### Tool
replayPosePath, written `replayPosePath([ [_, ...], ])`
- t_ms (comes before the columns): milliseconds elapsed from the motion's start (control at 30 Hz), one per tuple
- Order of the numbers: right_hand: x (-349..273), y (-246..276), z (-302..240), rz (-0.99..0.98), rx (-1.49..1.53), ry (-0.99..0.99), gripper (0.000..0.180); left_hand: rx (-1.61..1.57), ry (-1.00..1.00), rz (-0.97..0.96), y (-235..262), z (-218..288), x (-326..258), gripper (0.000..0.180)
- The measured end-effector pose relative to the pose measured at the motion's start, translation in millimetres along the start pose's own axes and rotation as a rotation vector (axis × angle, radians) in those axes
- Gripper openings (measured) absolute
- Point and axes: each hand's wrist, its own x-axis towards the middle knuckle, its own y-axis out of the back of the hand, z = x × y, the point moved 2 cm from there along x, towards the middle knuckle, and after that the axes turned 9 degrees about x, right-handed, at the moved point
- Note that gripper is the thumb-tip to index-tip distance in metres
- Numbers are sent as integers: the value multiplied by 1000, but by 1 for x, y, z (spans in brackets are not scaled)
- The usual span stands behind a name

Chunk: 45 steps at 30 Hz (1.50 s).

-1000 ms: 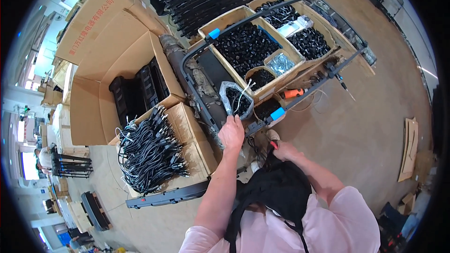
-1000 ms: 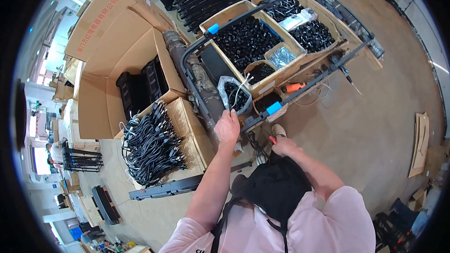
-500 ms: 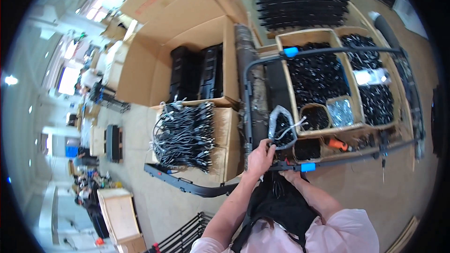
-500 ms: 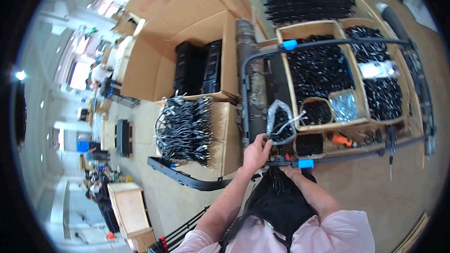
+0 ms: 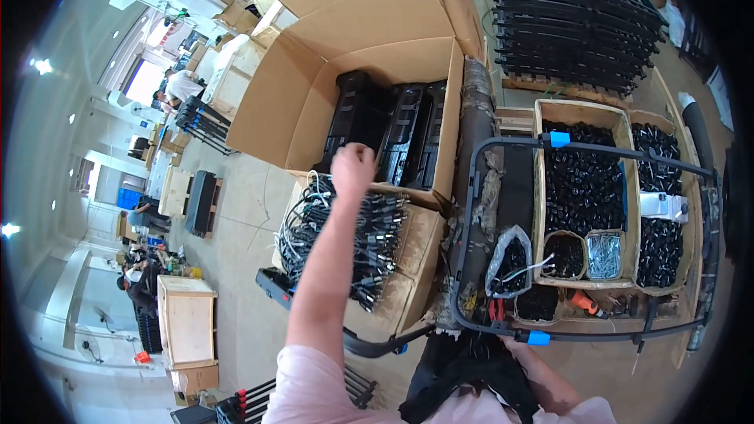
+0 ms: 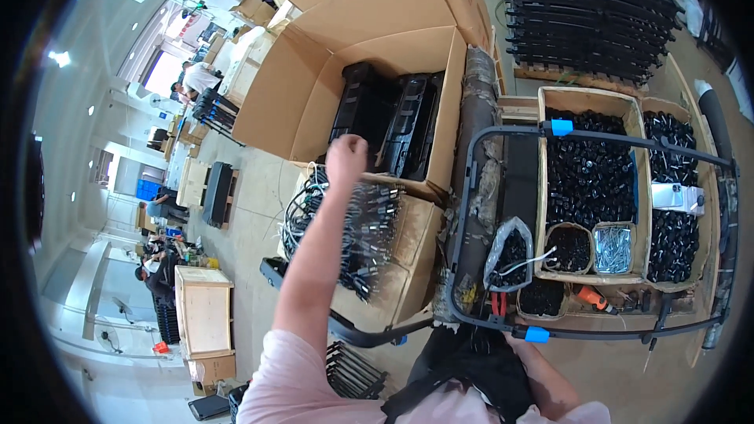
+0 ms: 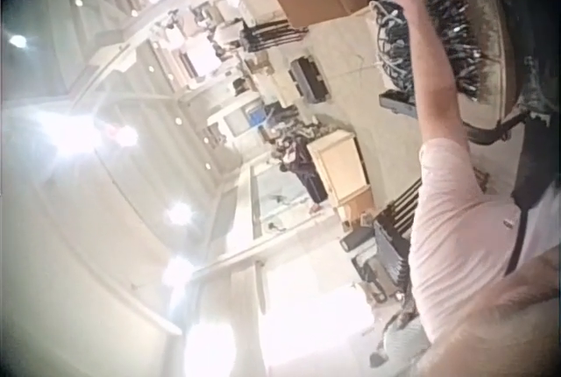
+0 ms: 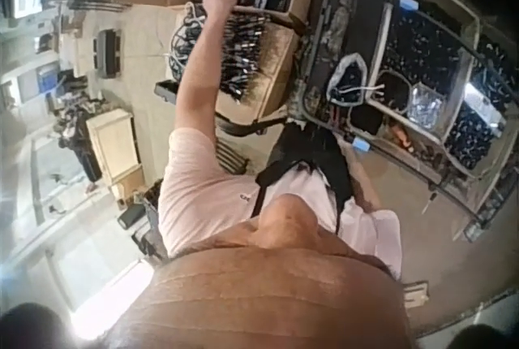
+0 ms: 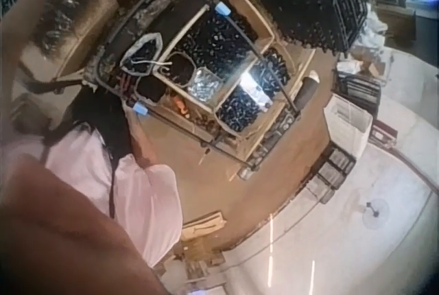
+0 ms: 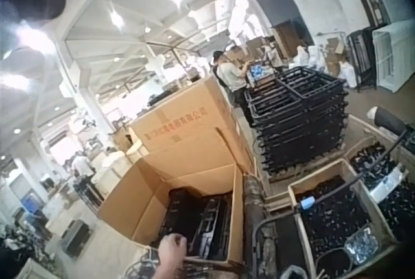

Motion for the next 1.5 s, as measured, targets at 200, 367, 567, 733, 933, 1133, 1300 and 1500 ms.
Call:
replayPosePath([
  [200,-125,52,-82,242,121,-363,19,609,87,-284,-78,-95,111,40],
  [367,-209,82,-104,649,292,-341,19,717,147,-379,-147,-111,150,34],
  [567,-259,105,-73,687,367,-375,31,754,222,-383,-183,-145,159,31],
  [733,-268,90,-116,653,232,-322,37,653,138,-190,-174,-116,151,19],
  [933,-257,100,-168,270,-307,-163,54,298,116,276,-73,-108,181,22],
  [1133,-228,70,-342,388,-475,227,19,-142,200,220,49,-69,165,34],
  [1300,-156,25,-450,280,-229,549,23,-928,220,-52,73,-4,108,32],
  [1500,-97,-10,-472,55,-207,674,57,-1052,377,-256,15,141,-109,34],
])
